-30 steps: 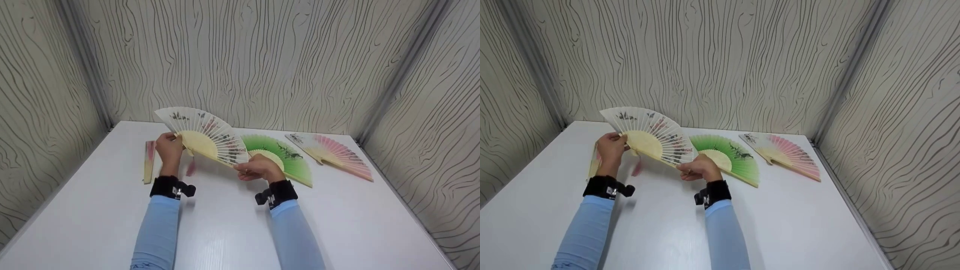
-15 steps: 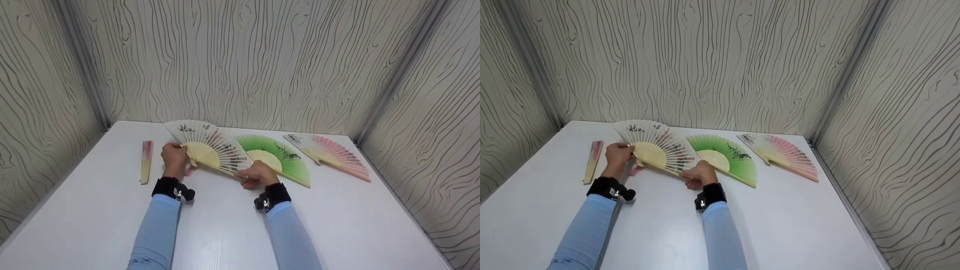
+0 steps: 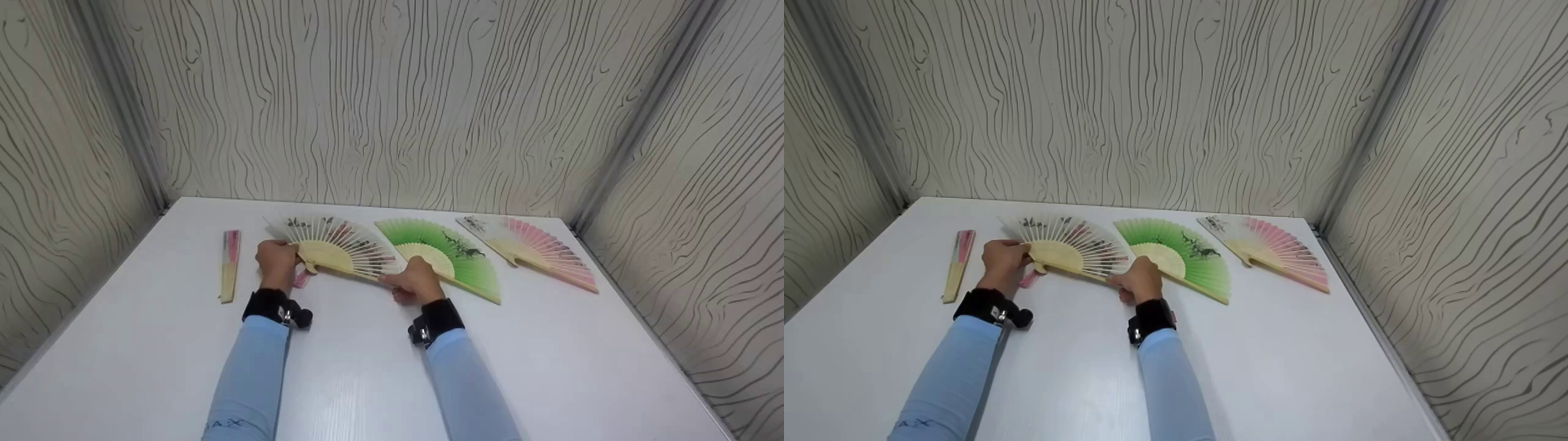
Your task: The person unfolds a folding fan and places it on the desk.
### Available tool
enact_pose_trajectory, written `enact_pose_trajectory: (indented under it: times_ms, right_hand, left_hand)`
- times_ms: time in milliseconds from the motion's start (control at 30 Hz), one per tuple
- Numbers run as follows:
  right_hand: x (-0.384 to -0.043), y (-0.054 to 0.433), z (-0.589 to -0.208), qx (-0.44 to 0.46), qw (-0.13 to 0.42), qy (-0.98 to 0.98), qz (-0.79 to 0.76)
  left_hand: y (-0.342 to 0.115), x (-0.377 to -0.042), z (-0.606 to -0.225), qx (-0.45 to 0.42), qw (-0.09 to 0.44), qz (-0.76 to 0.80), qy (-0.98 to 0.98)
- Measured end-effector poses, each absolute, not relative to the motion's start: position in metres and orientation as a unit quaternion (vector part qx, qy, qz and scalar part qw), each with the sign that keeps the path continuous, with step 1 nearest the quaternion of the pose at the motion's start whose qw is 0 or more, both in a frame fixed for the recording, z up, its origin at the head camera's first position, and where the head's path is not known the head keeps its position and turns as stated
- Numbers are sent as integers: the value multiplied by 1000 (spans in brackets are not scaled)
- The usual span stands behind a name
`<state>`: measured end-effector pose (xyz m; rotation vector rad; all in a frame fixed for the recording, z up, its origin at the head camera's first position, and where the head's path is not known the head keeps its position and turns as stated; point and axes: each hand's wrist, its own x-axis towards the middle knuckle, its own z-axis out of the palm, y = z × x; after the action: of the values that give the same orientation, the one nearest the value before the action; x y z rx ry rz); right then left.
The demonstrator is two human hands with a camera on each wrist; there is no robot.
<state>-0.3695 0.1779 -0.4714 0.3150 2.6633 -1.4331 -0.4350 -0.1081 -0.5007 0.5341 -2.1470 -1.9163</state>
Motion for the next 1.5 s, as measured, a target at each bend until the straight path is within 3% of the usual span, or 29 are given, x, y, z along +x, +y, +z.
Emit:
enact_pose_trajectory:
  times_ms: [600, 1100, 1500]
  right_hand:
    - [-373, 178, -474, 100, 6, 876, -472]
    - [-372, 190, -451, 97, 48, 887, -449]
    - [-358, 193, -403, 49, 0, 856, -515]
  left_hand:
    - [-101, -432, -484, 162, 43, -707, -686]
    - [-118, -428, -471, 112, 61, -631, -765]
    - [-125, -410, -422, 51, 111, -604, -787]
